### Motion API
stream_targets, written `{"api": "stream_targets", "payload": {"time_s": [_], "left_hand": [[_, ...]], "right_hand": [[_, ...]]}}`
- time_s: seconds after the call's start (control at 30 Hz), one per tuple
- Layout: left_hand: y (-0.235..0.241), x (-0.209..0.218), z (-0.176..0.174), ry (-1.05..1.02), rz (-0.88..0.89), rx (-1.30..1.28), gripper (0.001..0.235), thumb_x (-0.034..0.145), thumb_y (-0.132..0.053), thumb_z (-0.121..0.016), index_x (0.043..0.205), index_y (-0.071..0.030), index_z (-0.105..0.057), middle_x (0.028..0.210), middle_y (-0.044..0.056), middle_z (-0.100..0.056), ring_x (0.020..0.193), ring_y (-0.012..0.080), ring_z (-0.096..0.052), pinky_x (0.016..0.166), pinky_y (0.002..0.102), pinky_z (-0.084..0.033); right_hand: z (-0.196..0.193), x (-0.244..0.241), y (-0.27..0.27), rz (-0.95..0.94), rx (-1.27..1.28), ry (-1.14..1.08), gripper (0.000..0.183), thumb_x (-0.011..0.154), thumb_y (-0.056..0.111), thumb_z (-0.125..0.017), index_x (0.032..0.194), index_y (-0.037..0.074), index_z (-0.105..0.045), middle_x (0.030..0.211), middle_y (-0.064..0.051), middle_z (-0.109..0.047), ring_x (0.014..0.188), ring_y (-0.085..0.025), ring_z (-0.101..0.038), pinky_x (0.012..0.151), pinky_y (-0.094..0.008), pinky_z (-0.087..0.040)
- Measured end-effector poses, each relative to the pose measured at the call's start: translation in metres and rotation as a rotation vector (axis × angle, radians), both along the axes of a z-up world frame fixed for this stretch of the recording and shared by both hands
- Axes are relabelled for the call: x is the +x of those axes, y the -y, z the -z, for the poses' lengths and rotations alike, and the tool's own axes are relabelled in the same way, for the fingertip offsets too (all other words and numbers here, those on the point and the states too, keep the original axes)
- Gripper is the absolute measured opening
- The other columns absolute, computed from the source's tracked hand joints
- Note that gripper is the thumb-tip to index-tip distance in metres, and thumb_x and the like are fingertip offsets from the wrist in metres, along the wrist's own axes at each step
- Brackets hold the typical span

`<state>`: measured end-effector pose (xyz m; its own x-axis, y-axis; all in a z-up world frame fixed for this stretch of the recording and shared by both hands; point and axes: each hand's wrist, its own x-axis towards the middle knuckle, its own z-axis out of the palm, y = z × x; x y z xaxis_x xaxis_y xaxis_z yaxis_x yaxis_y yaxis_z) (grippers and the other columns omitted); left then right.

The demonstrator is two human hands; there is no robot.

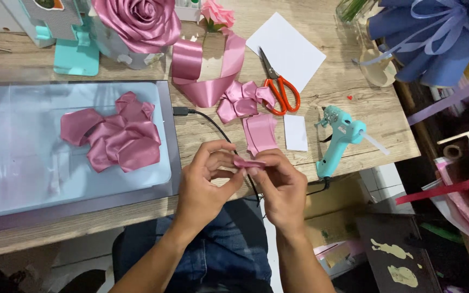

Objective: The person folds pink satin ribbon pieces into petal shapes and uses a hot glue gun to attach them together. They repeatedly pick up ribbon pieces, apply glue, and press the pieces to form a layered flower structure on a wooden work surface.

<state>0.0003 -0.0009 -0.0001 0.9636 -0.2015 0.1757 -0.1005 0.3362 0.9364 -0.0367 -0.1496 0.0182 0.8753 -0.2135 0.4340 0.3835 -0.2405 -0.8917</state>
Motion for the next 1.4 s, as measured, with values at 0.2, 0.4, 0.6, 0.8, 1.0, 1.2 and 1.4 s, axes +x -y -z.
{"api": "stream_targets", "payload": {"time_s": [0.2,0.4,0.6,0.8,1.0,1.2,1.4], "left_hand": [[-0.007,0.001,-0.009,-0.002,0.073,-0.073,0.043,0.092,-0.024,-0.072,0.125,0.000,-0.057,0.089,0.018,-0.073,0.081,0.0246,-0.077,0.069,0.036,-0.065],[-0.002,0.001,0.005,-0.014,0.046,-0.042,0.048,0.086,-0.008,-0.079,0.127,-0.001,-0.056,0.089,0.015,-0.075,0.083,0.0199,-0.075,0.072,0.028,-0.063],[0.001,0.000,0.011,-0.003,-0.059,-0.009,0.047,0.083,-0.007,-0.083,0.123,-0.003,-0.059,0.087,0.013,-0.076,0.082,0.0168,-0.073,0.069,0.025,-0.061],[0.003,-0.001,0.008,0.005,-0.069,0.012,0.045,0.083,-0.005,-0.084,0.119,-0.002,-0.058,0.081,0.014,-0.076,0.076,0.0190,-0.075,0.065,0.027,-0.062],[0.002,-0.006,0.001,0.052,-0.096,0.013,0.044,0.084,-0.004,-0.083,0.118,0.001,-0.056,0.083,0.017,-0.078,0.078,0.0206,-0.076,0.070,0.029,-0.064],[0.001,-0.006,-0.002,0.144,-0.146,-0.044,0.043,0.082,0.002,-0.082,0.120,0.001,-0.061,0.092,0.017,-0.079,0.083,0.0269,-0.080,0.072,0.030,-0.066],[-0.021,-0.035,-0.029,0.059,-0.240,0.120,0.037,0.080,0.000,-0.081,0.107,-0.008,-0.057,0.091,0.008,-0.076,0.081,0.0164,-0.077,0.069,0.026,-0.067]], "right_hand": [[-0.010,0.000,0.004,0.363,-0.672,0.432,0.005,0.088,0.001,-0.077,0.094,-0.001,-0.077,0.082,-0.010,-0.067,0.072,-0.025,-0.062,0.072,-0.036,-0.055],[0.001,0.006,0.012,0.493,-0.902,0.793,0.012,0.078,0.002,-0.091,0.078,0.012,-0.084,0.076,-0.009,-0.073,0.064,-0.019,-0.059,0.059,-0.032,-0.054],[0.005,0.010,0.035,0.384,-0.940,0.491,0.046,0.082,-0.004,-0.083,0.126,0.002,-0.070,0.110,-0.021,-0.067,0.090,-0.036,-0.066,0.077,-0.045,-0.052],[-0.001,-0.003,0.037,-0.024,-0.056,-0.006,0.033,0.103,0.023,-0.057,0.113,-0.006,-0.069,0.091,-0.014,-0.066,0.086,-0.017,-0.060,0.078,-0.032,-0.049],[-0.005,-0.001,0.014,-0.037,0.006,-0.028,0.007,0.099,-0.001,-0.062,0.093,-0.004,-0.062,0.091,-0.014,-0.061,0.090,-0.020,-0.055,0.084,-0.034,-0.048],[-0.006,-0.004,-0.003,0.007,-0.002,0.050,0.007,0.104,0.002,-0.055,0.100,-0.004,-0.056,0.096,-0.014,-0.054,0.093,-0.020,-0.051,0.089,-0.033,-0.044],[-0.012,-0.004,-0.018,-0.031,-0.064,-0.049,0.024,0.103,0.025,-0.059,0.104,0.002,-0.063,0.103,-0.010,-0.060,0.103,-0.020,-0.058,0.096,-0.029,-0.044]]}}
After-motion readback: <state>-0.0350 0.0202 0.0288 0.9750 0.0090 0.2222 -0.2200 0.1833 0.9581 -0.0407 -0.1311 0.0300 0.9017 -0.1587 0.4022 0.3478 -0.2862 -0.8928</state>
